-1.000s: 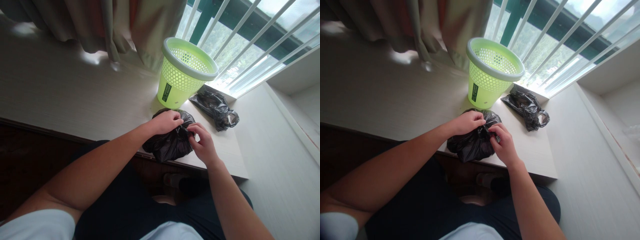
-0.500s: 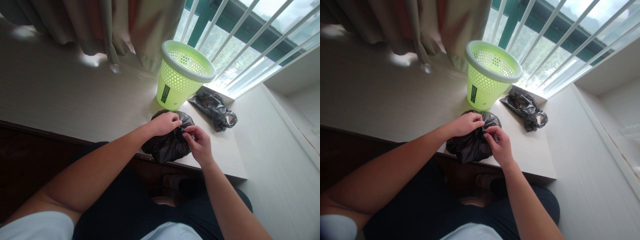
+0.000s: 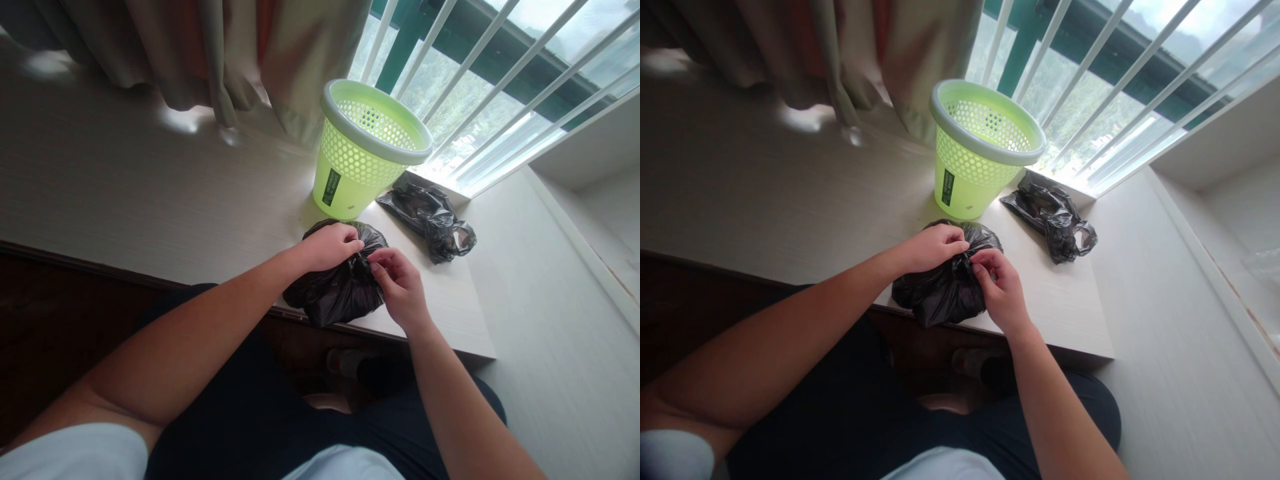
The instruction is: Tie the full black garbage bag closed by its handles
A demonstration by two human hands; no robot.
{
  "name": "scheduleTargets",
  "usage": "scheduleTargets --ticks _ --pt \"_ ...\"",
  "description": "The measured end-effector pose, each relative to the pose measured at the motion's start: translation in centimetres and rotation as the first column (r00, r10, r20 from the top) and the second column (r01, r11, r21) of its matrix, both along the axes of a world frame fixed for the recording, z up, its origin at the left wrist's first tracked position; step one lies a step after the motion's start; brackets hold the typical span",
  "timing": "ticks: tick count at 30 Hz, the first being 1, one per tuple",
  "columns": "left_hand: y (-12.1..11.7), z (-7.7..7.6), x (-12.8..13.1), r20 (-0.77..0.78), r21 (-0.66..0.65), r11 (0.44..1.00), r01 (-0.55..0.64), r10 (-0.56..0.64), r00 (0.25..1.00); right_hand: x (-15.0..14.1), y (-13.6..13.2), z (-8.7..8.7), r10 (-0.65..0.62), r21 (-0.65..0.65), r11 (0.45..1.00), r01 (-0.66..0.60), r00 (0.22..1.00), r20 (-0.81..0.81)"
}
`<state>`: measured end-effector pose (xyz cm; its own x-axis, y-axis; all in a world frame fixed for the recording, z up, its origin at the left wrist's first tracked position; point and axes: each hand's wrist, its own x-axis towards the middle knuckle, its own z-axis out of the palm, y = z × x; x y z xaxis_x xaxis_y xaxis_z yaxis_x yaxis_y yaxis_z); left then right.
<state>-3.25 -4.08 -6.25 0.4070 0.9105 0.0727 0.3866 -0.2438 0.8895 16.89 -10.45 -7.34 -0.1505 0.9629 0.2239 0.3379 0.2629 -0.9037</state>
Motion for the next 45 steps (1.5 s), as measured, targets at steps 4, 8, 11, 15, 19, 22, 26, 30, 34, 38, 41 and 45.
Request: scheduleTargets --ticks 4,8,11,15,19,22,26,30,34,38,41,45 --pt "0.0 -0.1 0.0 -0.004 0.006 1.0 0.0 0.0 1.0 -0.4 -0.1 0.2 -0.018 0.001 1.0 0.018 0.997 -0.07" --pt "0.1 -0.1 0.0 -0.011 0.02 1.0 -0.013 0.013 1.0 -0.8 -0.4 0.6 -0.007 0.003 1.0 0.007 0.984 -0.176" --pt "0.1 0.0 -0.1 -0.012 0.019 1.0 -0.012 0.012 1.0 -1.1 -0.5 1.1 0.043 -0.093 0.993 -0.067 0.97 -0.241" --pt "0.0 -0.1 -0.1 -0.012 0.019 1.0 -0.007 0.007 1.0 -1.0 -0.5 1.4 0.073 -0.14 0.985 -0.105 0.974 -0.215" --pt "0.0 -0.1 -0.1 -0.013 0.024 1.0 -0.007 0.008 1.0 -0.7 -0.6 1.2 0.042 -0.141 0.989 -0.055 0.994 -0.098" --pt "0.0 -0.1 -0.1 -0.017 0.024 1.0 -0.01 0.01 1.0 -0.6 -0.6 1.0 0.045 -0.097 0.995 -0.041 0.998 0.039" --pt "0.0 -0.1 -0.1 -0.029 0.025 1.0 -0.013 0.014 0.999 -0.7 -0.6 1.1 0.003 -0.029 1.0 0.0 0.995 0.1" --pt "0.1 -0.1 0.0 -0.04 0.028 1.0 -0.012 0.014 0.999 -1.1 -0.5 1.3 -0.085 0.036 0.996 0.082 0.994 0.069" --pt "0.0 -0.1 0.0 -0.037 0.027 1.0 -0.015 0.016 0.999 -1.4 -0.2 1.5 -0.123 -0.003 0.992 0.123 0.992 -0.03" --pt "-0.2 0.0 -0.1 -0.032 0.021 1.0 -0.014 0.015 0.999 -1.3 0.0 1.8 -0.063 -0.144 0.989 0.041 0.986 -0.155" --pt "-0.2 0.1 -0.1 -0.033 0.022 1.0 -0.005 0.006 0.999 -1.1 0.2 1.9 -0.008 -0.212 0.977 -0.036 0.979 -0.203" --pt "-0.2 0.0 -0.1 -0.042 0.024 1.0 -0.002 0.003 0.999 -1.0 0.5 1.8 -0.005 -0.186 0.982 -0.024 0.988 -0.156"
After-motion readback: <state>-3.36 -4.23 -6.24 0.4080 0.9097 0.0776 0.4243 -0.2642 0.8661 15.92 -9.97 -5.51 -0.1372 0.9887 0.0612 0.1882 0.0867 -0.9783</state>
